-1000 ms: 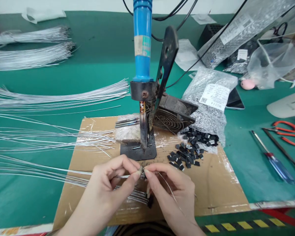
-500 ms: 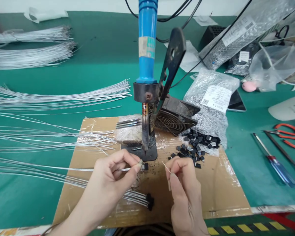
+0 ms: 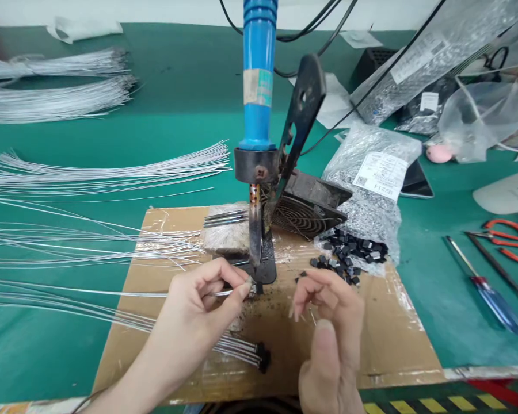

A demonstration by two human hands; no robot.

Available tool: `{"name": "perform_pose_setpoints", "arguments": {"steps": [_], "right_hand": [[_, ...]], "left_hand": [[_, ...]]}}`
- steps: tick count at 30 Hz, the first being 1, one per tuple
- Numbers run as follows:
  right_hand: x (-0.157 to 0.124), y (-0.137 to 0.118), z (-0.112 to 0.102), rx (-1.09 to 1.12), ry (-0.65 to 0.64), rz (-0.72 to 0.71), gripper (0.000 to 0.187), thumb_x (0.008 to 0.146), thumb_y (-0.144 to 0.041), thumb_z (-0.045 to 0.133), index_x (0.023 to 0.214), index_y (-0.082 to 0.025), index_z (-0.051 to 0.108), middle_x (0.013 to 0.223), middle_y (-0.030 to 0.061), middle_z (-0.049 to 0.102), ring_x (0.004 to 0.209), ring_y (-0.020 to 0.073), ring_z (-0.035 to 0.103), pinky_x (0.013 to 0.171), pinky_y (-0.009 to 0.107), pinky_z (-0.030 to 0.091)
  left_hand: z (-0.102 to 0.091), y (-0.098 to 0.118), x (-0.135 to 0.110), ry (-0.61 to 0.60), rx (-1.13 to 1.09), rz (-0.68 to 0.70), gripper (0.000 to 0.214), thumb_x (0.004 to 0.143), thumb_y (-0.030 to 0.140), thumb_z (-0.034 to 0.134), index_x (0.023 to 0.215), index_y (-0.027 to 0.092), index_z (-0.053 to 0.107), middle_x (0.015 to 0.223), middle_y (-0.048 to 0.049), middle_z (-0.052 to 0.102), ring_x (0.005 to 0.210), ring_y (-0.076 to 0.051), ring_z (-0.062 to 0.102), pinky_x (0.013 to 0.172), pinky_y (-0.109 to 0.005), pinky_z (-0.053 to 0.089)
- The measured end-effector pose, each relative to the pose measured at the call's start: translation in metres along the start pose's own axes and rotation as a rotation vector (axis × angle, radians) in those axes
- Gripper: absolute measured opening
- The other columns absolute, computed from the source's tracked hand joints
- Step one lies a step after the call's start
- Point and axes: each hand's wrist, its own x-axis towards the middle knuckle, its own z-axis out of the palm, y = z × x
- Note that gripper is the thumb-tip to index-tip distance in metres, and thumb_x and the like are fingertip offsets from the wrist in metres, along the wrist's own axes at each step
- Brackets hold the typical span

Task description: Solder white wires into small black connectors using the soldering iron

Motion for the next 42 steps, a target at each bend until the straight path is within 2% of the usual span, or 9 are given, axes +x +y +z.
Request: {"name": "perform_pose_setpoints", "arguments": {"steps": [3, 6, 10, 15, 20, 24, 27, 30, 42], "right_hand": [[-0.001, -0.001, -0.002, 0.138, 0.156, -0.002, 0.031, 0.113, -0.028, 0.034, 0.092, -0.023, 0.055, 0.071, -0.0023, 0.04, 0.059, 0.0139, 0.043, 0.056, 0.031, 0.039], [0.002, -0.001, -0.008, 0.247, 0.059, 0.065, 0.043, 0.113, -0.033, 0.034, 0.073, -0.023, 0.047, 0.064, -0.002, 0.033, 0.058, 0.0163, 0.041, 0.053, 0.031, 0.037], [0.003, -0.003, -0.01, 0.249, -0.148, 0.224, 0.04, 0.113, -0.041, 0.033, 0.101, -0.024, 0.067, 0.083, 0.003, 0.056, 0.077, 0.0177, 0.055, 0.067, 0.032, 0.045], [-0.004, -0.015, 0.0, 0.133, -0.246, 0.471, 0.019, 0.113, -0.031, 0.037, 0.121, -0.028, 0.054, 0.073, -0.0055, 0.065, 0.065, 0.0129, 0.054, 0.067, 0.028, 0.04], [-0.001, -0.012, -0.002, -0.145, -0.226, 0.299, 0.018, 0.106, -0.027, 0.048, 0.088, -0.023, 0.05, 0.075, -0.0022, 0.049, 0.067, 0.0139, 0.048, 0.067, 0.029, 0.04], [0.006, -0.005, -0.006, -0.06, -0.205, 0.149, 0.02, 0.1, -0.014, 0.055, 0.083, -0.022, 0.048, 0.084, -0.0011, 0.053, 0.076, 0.012, 0.053, 0.071, 0.027, 0.044], [0.008, -0.005, -0.006, -0.001, -0.172, 0.153, 0.017, 0.098, -0.011, 0.057, 0.085, -0.022, 0.052, 0.109, 0.0035, 0.067, 0.102, 0.0147, 0.067, 0.09, 0.03, 0.051], [0.009, -0.006, -0.006, 0.039, -0.21, 0.201, 0.017, 0.097, -0.011, 0.058, 0.086, -0.023, 0.054, 0.128, 0.0024, 0.071, 0.118, 0.0167, 0.071, 0.1, 0.029, 0.053], [0.019, -0.013, -0.001, 0.048, -0.209, 0.249, 0.019, 0.089, -0.01, 0.063, 0.081, -0.025, 0.053, 0.125, -0.005, 0.078, 0.113, 0.0119, 0.076, 0.098, 0.018, 0.055]], "left_hand": [[0.0, -0.001, 0.001, 0.001, -0.007, 0.005, 0.015, 0.083, 0.029, 0.076, 0.074, 0.018, 0.07, 0.09, -0.004, 0.076, 0.072, -0.011, 0.065, 0.062, -0.016, 0.05], [0.001, -0.001, 0.0, 0.007, -0.017, 0.011, 0.015, 0.082, 0.028, 0.076, 0.074, 0.018, 0.069, 0.088, -0.0036, 0.076, 0.07, -0.01, 0.065, 0.062, -0.016, 0.049], [0.001, 0.001, 0.001, 0.009, -0.014, 0.01, 0.015, 0.082, 0.027, 0.075, 0.072, 0.018, 0.068, 0.086, -0.0028, 0.075, 0.068, -0.01, 0.064, 0.061, -0.016, 0.05], [0.001, 0.001, 0.001, -0.016, -0.032, 0.021, 0.015, 0.084, 0.027, 0.074, 0.073, 0.019, 0.067, 0.09, -0.0032, 0.076, 0.074, -0.012, 0.068, 0.064, -0.017, 0.052], [0.001, 0.004, 0.001, 0.006, -0.006, 0.023, 0.015, 0.083, 0.027, 0.075, 0.072, 0.019, 0.068, 0.087, -0.0031, 0.075, 0.072, -0.012, 0.066, 0.061, -0.017, 0.05], [0.001, 0.007, 0.002, 0.01, 0.005, 0.019, 0.014, 0.084, 0.027, 0.074, 0.073, 0.018, 0.068, 0.084, -0.0029, 0.075, 0.073, -0.012, 0.067, 0.063, -0.017, 0.051], [0.001, 0.009, 0.003, 0.005, 0.001, 0.014, 0.014, 0.083, 0.028, 0.074, 0.075, 0.018, 0.07, 0.082, -0.003, 0.074, 0.07, -0.012, 0.065, 0.06, -0.017, 0.049], [0.001, 0.01, 0.005, 0.023, 0.01, 0.006, 0.015, 0.082, 0.029, 0.074, 0.074, 0.017, 0.07, 0.079, -0.0033, 0.074, 0.069, -0.012, 0.065, 0.059, -0.017, 0.049], [0.001, 0.014, 0.007, 0.063, -0.077, 0.049, 0.011, 0.081, 0.019, 0.076, 0.073, 0.019, 0.069, 0.079, 0.0016, 0.07, 0.073, -0.009, 0.066, 0.065, -0.013, 0.05]]}}
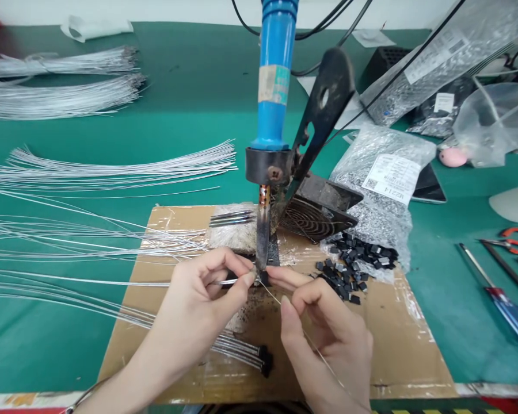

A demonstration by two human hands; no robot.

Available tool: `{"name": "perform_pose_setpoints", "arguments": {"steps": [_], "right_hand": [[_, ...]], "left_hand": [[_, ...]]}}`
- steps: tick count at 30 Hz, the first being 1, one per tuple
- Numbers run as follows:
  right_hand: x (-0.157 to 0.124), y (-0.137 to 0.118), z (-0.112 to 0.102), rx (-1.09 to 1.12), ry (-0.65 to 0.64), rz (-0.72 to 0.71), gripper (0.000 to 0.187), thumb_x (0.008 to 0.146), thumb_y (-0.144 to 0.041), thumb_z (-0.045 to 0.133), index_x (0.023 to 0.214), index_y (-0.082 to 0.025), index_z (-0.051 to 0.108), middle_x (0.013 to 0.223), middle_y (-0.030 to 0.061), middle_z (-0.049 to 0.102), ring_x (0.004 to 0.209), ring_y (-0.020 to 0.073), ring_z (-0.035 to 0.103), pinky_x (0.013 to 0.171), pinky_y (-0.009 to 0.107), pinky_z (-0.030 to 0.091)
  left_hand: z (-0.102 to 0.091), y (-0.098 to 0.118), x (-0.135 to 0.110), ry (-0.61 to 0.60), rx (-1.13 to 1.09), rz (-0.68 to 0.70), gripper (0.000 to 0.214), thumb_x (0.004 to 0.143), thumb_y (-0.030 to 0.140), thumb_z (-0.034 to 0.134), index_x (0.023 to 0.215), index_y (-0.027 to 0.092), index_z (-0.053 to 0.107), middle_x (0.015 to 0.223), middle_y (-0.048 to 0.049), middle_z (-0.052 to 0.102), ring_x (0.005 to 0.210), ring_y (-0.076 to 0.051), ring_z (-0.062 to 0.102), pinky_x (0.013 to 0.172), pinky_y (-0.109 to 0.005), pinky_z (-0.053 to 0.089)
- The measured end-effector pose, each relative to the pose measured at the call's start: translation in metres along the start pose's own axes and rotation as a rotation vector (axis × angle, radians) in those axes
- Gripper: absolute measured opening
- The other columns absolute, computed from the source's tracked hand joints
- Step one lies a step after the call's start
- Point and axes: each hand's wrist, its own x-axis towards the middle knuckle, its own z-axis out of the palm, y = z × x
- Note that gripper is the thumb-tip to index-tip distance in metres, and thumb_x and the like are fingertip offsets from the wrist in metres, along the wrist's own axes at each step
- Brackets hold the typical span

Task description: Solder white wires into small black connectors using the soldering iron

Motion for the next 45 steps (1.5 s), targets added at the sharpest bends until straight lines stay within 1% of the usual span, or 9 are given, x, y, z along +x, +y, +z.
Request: {"name": "perform_pose_setpoints", "arguments": {"steps": [6, 11, 18, 23, 28, 33, 37, 39, 45], "right_hand": [[0.003, -0.001, 0.0, -0.025, 0.002, -0.027, 0.018, 0.089, -0.01, 0.063, 0.082, -0.024, 0.054, 0.124, 0.0021, 0.078, 0.111, 0.0182, 0.077, 0.097, 0.03, 0.059], [0.004, -0.002, 0.0, -0.016, 0.008, -0.037, 0.018, 0.089, -0.01, 0.063, 0.081, -0.024, 0.053, 0.123, 0.0068, 0.078, 0.108, 0.0215, 0.078, 0.095, 0.034, 0.06], [0.004, -0.004, 0.0, 0.002, 0.002, -0.025, 0.019, 0.088, -0.01, 0.065, 0.081, -0.023, 0.054, 0.126, 0.0038, 0.078, 0.107, 0.0193, 0.078, 0.093, 0.03, 0.059], [0.004, -0.004, -0.001, 0.006, 0.001, -0.037, 0.018, 0.089, -0.01, 0.065, 0.082, -0.023, 0.055, 0.126, 0.0075, 0.078, 0.108, 0.0215, 0.078, 0.093, 0.033, 0.061], [0.004, -0.003, -0.001, -0.002, 0.005, -0.042, 0.018, 0.089, -0.01, 0.065, 0.081, -0.023, 0.055, 0.125, 0.005, 0.078, 0.108, 0.02, 0.078, 0.095, 0.032, 0.06], [0.005, -0.003, 0.0, 0.012, 0.006, -0.053, 0.018, 0.088, -0.009, 0.065, 0.082, -0.023, 0.055, 0.126, 0.007, 0.078, 0.107, 0.0215, 0.078, 0.095, 0.034, 0.061], [0.005, -0.002, 0.0, 0.013, 0.007, -0.071, 0.018, 0.089, -0.009, 0.064, 0.082, -0.024, 0.055, 0.125, 0.0021, 0.078, 0.11, 0.0183, 0.077, 0.095, 0.029, 0.06], [0.005, -0.002, 0.0, 0.014, 0.001, -0.07, 0.018, 0.089, -0.01, 0.064, 0.082, -0.024, 0.055, 0.126, 0.0013, 0.077, 0.112, 0.0174, 0.076, 0.095, 0.027, 0.06], [0.005, -0.004, -0.001, 0.028, -0.013, -0.064, 0.017, 0.09, -0.01, 0.064, 0.083, -0.023, 0.056, 0.127, 0.0041, 0.077, 0.115, 0.0196, 0.076, 0.098, 0.03, 0.06]], "left_hand": [[0.002, 0.004, 0.002, 0.02, -0.007, 0.053, 0.012, 0.081, 0.014, 0.074, 0.071, 0.02, 0.069, 0.078, 0.0019, 0.072, 0.072, -0.009, 0.067, 0.067, -0.013, 0.051], [0.002, 0.009, 0.003, 0.03, 0.002, 0.064, 0.011, 0.079, 0.014, 0.074, 0.071, 0.02, 0.069, 0.079, 0.0002, 0.073, 0.075, -0.011, 0.07, 0.07, -0.015, 0.055], [0.003, 0.009, 0.001, 0.033, 0.007, 0.056, 0.011, 0.08, 0.016, 0.074, 0.071, 0.02, 0.07, 0.077, 0.0001, 0.072, 0.074, -0.01, 0.07, 0.068, -0.014, 0.054], [0.003, 0.01, 0.001, 0.041, 0.007, 0.069, 0.01, 0.079, 0.014, 0.074, 0.071, 0.02, 0.071, 0.079, -0.0003, 0.073, 0.076, -0.011, 0.071, 0.069, -0.014, 0.055], [0.002, 0.01, 0.001, 0.042, 0.028, 0.071, 0.01, 0.078, 0.014, 0.074, 0.071, 0.02, 0.071, 0.079, 0.0001, 0.074, 0.073, -0.01, 0.07, 0.067, -0.013, 0.054], [0.002, 0.009, 0.0, 0.058, 0.012, 0.088, 0.01, 0.079, 0.013, 0.074, 0.072, 0.02, 0.071, 0.08, 0.0, 0.074, 0.074, -0.01, 0.071, 0.069, -0.014, 0.055], [0.002, 0.01, 0.0, 0.047, 0.012, 0.089, 0.01, 0.08, 0.014, 0.074, 0.072, 0.019, 0.071, 0.08, -0.0005, 0.075, 0.076, -0.011, 0.072, 0.07, -0.014, 0.056], [0.002, 0.01, 0.001, 0.044, 0.015, 0.089, 0.011, 0.08, 0.014, 0.075, 0.071, 0.019, 0.07, 0.08, -0.0004, 0.076, 0.077, -0.011, 0.072, 0.07, -0.014, 0.055], [0.003, 0.01, 0.0, 0.052, 0.019, 0.083, 0.011, 0.08, 0.013, 0.075, 0.072, 0.02, 0.072, 0.081, 0.0001, 0.076, 0.077, -0.01, 0.072, 0.071, -0.013, 0.055]]}}
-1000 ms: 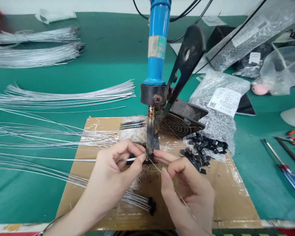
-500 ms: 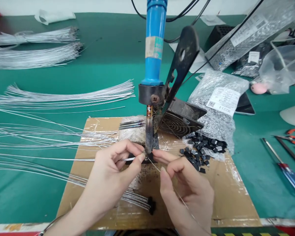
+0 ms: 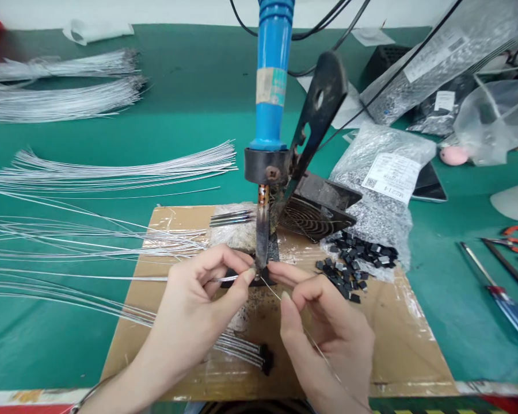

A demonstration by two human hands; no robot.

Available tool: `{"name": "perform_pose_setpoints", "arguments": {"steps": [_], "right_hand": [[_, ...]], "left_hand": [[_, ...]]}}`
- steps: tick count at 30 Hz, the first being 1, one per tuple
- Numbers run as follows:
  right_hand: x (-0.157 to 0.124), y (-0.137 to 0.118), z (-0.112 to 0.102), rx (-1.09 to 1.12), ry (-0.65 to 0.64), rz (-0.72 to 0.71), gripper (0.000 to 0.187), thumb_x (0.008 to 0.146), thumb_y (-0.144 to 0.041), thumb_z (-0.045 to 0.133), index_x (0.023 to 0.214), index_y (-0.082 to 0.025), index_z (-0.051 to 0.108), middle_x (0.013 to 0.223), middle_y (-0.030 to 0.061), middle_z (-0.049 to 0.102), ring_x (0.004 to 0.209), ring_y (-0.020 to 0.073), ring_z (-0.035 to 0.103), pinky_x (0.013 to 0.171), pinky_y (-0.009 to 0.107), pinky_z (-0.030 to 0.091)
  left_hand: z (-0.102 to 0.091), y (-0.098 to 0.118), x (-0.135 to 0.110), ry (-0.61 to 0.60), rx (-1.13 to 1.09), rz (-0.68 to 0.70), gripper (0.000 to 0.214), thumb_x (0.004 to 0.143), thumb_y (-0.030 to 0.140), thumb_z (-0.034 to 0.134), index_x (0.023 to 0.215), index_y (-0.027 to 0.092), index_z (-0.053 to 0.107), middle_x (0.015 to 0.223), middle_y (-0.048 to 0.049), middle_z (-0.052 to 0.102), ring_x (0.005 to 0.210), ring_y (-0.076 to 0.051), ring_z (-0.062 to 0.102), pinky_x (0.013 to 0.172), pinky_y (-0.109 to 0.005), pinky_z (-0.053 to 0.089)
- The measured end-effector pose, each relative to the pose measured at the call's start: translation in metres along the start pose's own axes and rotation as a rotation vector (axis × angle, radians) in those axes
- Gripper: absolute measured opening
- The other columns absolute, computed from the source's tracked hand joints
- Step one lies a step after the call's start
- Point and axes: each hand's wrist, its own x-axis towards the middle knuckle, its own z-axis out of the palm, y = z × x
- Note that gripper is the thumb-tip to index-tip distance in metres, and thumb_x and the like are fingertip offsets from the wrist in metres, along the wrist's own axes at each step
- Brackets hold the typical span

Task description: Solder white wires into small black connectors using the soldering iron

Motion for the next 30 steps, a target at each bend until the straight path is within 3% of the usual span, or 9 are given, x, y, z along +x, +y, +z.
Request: {"name": "perform_pose_setpoints", "arguments": {"steps": [7, 18, 24, 30], "right_hand": [[-0.0003, 0.0006, 0.002, -0.007, 0.026, -0.003, 0.017, 0.089, -0.011, 0.065, 0.082, -0.023, 0.057, 0.126, 0.0077, 0.077, 0.114, 0.0223, 0.076, 0.097, 0.033, 0.061], [-0.0012, 0.0009, 0.0025, -0.009, 0.029, -0.001, 0.016, 0.091, -0.011, 0.064, 0.082, -0.023, 0.057, 0.126, 0.006, 0.078, 0.114, 0.0201, 0.076, 0.096, 0.03, 0.059], [-0.0022, 0.0021, 0.0035, -0.065, 0.043, -0.009, 0.018, 0.089, -0.011, 0.065, 0.082, -0.024, 0.056, 0.125, -0.0028, 0.078, 0.111, 0.0125, 0.076, 0.095, 0.02, 0.056], [-0.0039, 0.0031, 0.0047, -0.052, 0.043, -0.032, 0.017, 0.089, -0.01, 0.064, 0.085, -0.024, 0.057, 0.127, -0.0014, 0.077, 0.112, 0.0129, 0.076, 0.097, 0.021, 0.057]], "left_hand": [[-0.0002, -0.0017, -0.0015, 0.01, -0.007, 0.006, 0.01, 0.08, 0.013, 0.075, 0.072, 0.02, 0.071, 0.082, -0.0007, 0.077, 0.079, -0.011, 0.073, 0.073, -0.014, 0.056], [0.0011, -0.0025, 0.0002, 0.006, -0.013, -0.006, 0.013, 0.081, 0.013, 0.075, 0.073, 0.021, 0.071, 0.081, 0.0015, 0.075, 0.08, -0.009, 0.072, 0.074, -0.012, 0.055], [0.0002, -0.0058, -0.0024, -0.009, -0.015, 0.001, 0.013, 0.083, 0.011, 0.074, 0.074, 0.021, 0.071, 0.083, 0.0025, 0.075, 0.08, -0.008, 0.072, 0.075, -0.012, 0.054], [0.0006, -0.0056, -0.0023, -0.006, -0.01, 0.032, 0.012, 0.083, 0.012, 0.074, 0.075, 0.021, 0.071, 0.086, 0.002, 0.077, 0.083, -0.009, 0.074, 0.077, -0.012, 0.056]]}}
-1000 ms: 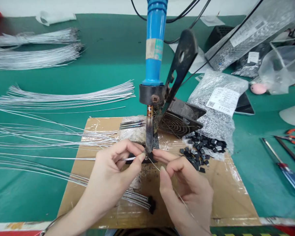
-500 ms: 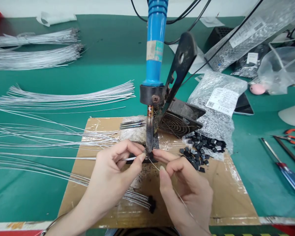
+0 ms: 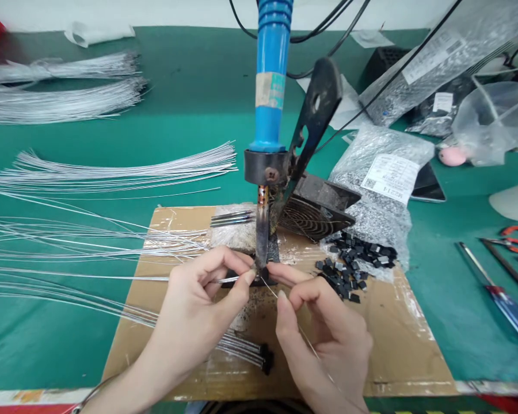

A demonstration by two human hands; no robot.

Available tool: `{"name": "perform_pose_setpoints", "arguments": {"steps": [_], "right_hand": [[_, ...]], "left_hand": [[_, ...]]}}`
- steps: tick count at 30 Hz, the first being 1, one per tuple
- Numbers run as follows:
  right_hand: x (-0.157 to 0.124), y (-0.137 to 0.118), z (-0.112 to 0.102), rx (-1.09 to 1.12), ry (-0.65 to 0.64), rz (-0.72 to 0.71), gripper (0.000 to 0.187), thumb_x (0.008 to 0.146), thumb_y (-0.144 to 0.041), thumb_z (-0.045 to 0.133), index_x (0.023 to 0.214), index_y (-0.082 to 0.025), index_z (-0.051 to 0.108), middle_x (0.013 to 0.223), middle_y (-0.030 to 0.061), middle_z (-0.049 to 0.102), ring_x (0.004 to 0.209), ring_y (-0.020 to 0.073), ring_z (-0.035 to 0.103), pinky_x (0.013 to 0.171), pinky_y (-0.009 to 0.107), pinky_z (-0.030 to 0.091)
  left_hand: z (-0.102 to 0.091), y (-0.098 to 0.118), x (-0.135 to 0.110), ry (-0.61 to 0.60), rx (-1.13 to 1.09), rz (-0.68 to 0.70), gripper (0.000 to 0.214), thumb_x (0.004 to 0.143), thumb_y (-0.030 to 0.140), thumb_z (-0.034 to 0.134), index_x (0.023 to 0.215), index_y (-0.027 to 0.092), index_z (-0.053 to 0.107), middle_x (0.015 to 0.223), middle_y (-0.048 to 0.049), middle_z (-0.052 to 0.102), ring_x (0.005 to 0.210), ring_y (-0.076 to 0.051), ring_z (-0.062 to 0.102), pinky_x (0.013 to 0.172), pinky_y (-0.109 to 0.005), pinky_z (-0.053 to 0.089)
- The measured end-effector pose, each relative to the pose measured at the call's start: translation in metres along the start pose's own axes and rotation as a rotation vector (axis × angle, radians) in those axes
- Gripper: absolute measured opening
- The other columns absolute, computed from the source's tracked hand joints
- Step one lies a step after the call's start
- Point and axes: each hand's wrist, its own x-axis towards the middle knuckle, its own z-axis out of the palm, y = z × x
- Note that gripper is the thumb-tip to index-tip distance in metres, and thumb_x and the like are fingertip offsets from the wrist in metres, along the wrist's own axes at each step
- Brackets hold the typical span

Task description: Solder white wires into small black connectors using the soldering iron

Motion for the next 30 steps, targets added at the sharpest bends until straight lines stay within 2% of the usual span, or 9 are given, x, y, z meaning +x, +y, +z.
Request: {"name": "perform_pose_setpoints", "arguments": {"steps": [6, 14, 24, 30], "right_hand": [[0.0002, 0.0013, 0.0012, 0.005, 0.024, -0.046, 0.016, 0.091, -0.008, 0.063, 0.086, -0.023, 0.058, 0.124, 0.0004, 0.077, 0.113, 0.0127, 0.075, 0.097, 0.019, 0.057], [-0.0001, 0.0014, 0.0002, 0.015, 0.002, -0.027, 0.018, 0.089, -0.008, 0.065, 0.086, -0.024, 0.059, 0.127, -0.0036, 0.077, 0.114, 0.0096, 0.075, 0.1, 0.016, 0.054], [0.001, -0.0003, 0.0017, -0.074, 0.046, -0.035, 0.016, 0.089, -0.011, 0.067, 0.083, -0.024, 0.06, 0.12, -0.0062, 0.079, 0.101, 0.0059, 0.077, 0.094, 0.012, 0.054], [-0.0001, 0.0036, 0.0026, -0.04, 0.026, -0.073, 0.018, 0.089, -0.008, 0.065, 0.086, -0.024, 0.059, 0.123, -0.003, 0.078, 0.107, 0.0083, 0.077, 0.095, 0.013, 0.054]], "left_hand": [[-0.0003, -0.0007, -0.0016, 0.007, 0.006, 0.023, 0.013, 0.083, 0.012, 0.074, 0.075, 0.021, 0.071, 0.084, 0.0016, 0.078, 0.082, -0.01, 0.075, 0.076, -0.011, 0.057], [0.0012, -0.0002, 0.0009, 0.008, 0.015, 0.025, 0.012, 0.083, 0.013, 0.073, 0.074, 0.021, 0.071, 0.083, 0.001, 0.078, 0.081, -0.01, 0.075, 0.075, -0.012, 0.057], [-0.0012, -0.0013, -0.0022, 0.001, 0.032, 0.033, 0.011, 0.084, 0.013, 0.073, 0.076, 0.02, 0.072, 0.08, 0.0011, 0.076, 0.079, -0.009, 0.074, 0.073, -0.011, 0.055], [0.0004, 0.0006, -0.0018, -0.003, 0.036, 0.029, 0.009, 0.084, 0.014, 0.073, 0.076, 0.019, 0.072, 0.084, -0.0003, 0.078, 0.081, -0.01, 0.074, 0.073, -0.011, 0.056]]}}
